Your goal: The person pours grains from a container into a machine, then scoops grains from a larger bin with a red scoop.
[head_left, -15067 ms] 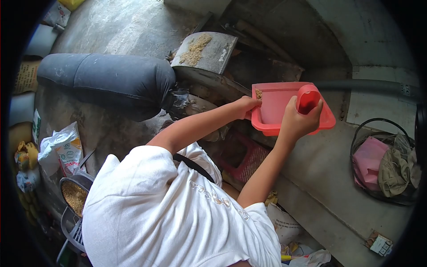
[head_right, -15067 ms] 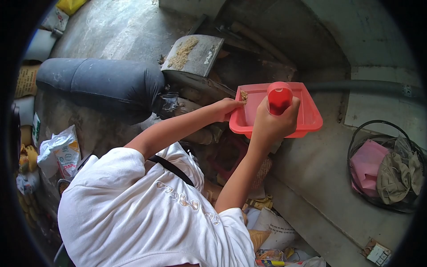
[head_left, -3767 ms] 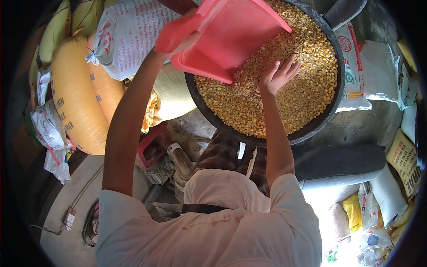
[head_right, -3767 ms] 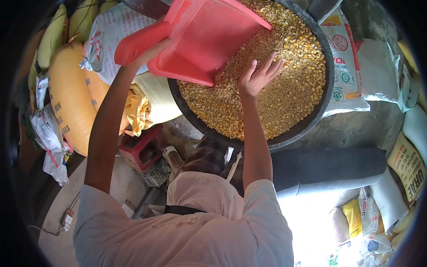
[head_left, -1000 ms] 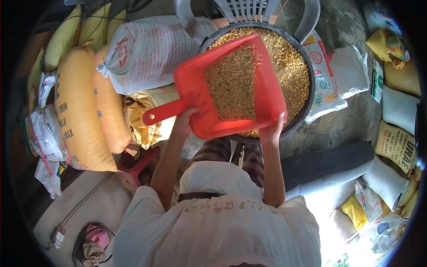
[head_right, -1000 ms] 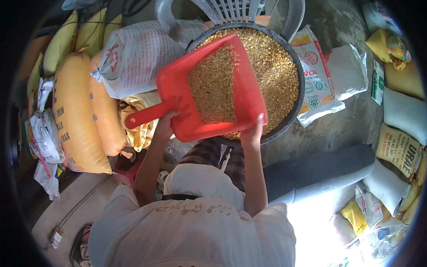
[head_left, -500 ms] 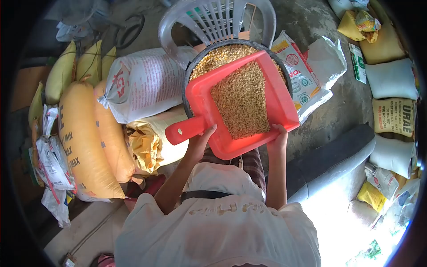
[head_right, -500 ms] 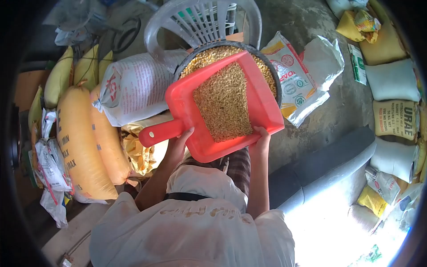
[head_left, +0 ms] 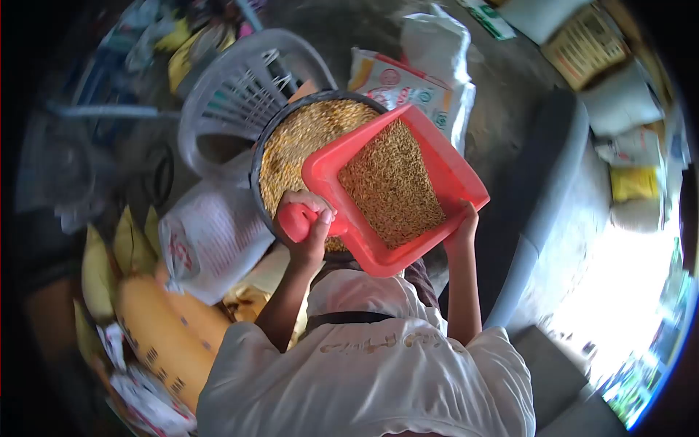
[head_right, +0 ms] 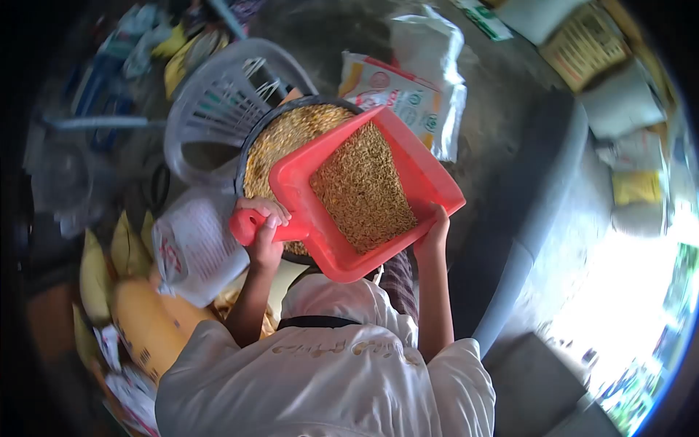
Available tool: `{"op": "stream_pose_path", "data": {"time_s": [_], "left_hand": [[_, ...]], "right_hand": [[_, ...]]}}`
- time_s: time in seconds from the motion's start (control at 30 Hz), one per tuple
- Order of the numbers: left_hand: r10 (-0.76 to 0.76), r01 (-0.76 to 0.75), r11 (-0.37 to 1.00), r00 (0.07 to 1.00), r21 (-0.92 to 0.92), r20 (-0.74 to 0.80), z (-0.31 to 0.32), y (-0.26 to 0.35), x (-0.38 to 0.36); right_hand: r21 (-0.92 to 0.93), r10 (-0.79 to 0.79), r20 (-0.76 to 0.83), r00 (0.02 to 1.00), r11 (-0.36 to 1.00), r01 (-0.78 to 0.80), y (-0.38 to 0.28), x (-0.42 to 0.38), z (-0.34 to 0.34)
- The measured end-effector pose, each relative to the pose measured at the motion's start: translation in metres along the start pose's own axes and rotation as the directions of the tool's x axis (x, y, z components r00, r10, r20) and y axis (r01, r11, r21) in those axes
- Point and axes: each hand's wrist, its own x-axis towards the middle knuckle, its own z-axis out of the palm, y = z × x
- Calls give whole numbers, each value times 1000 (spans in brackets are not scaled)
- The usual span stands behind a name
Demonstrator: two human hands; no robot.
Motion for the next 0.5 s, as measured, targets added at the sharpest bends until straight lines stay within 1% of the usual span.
{"op": "stream_pose_path", "data": {"time_s": [0.07,0.1,0.17,0.2,0.27,0.3,0.33,0.4,0.47,0.5], "left_hand": [[-62,62,992,998,-114,0,11,0,8],[-74,80,988,996,-130,44,15,2,7],[-62,75,992,991,-103,122,22,5,6],[-70,90,989,984,-117,165,25,6,6],[-74,95,993,965,-72,253,36,11,1],[-151,183,978,952,-100,267,43,14,1],[-161,205,972,935,-111,317,48,13,1],[-158,202,976,911,-77,382,54,10,-1],[-155,237,965,860,-113,486,79,33,-27],[-169,245,966,831,-76,530,87,39,-37]], "right_hand": [[40,-42,14,999,998,41,-4,-17,-10],[84,-93,10,996,992,92,-3,-27,-17],[144,-167,-35,985,975,170,2,-51,-18],[179,-206,-58,977,961,213,5,-64,-20],[228,-254,-126,959,934,277,16,-87,-31],[256,-276,-164,947,915,311,21,-95,-36],[273,-301,-204,932,896,349,24,-105,-39],[306,-373,-252,893,845,440,33,-126,-45],[329,-415,-329,848,792,515,31,-160,-69],[371,-405,-353,843,767,524,29,-176,-77]]}}
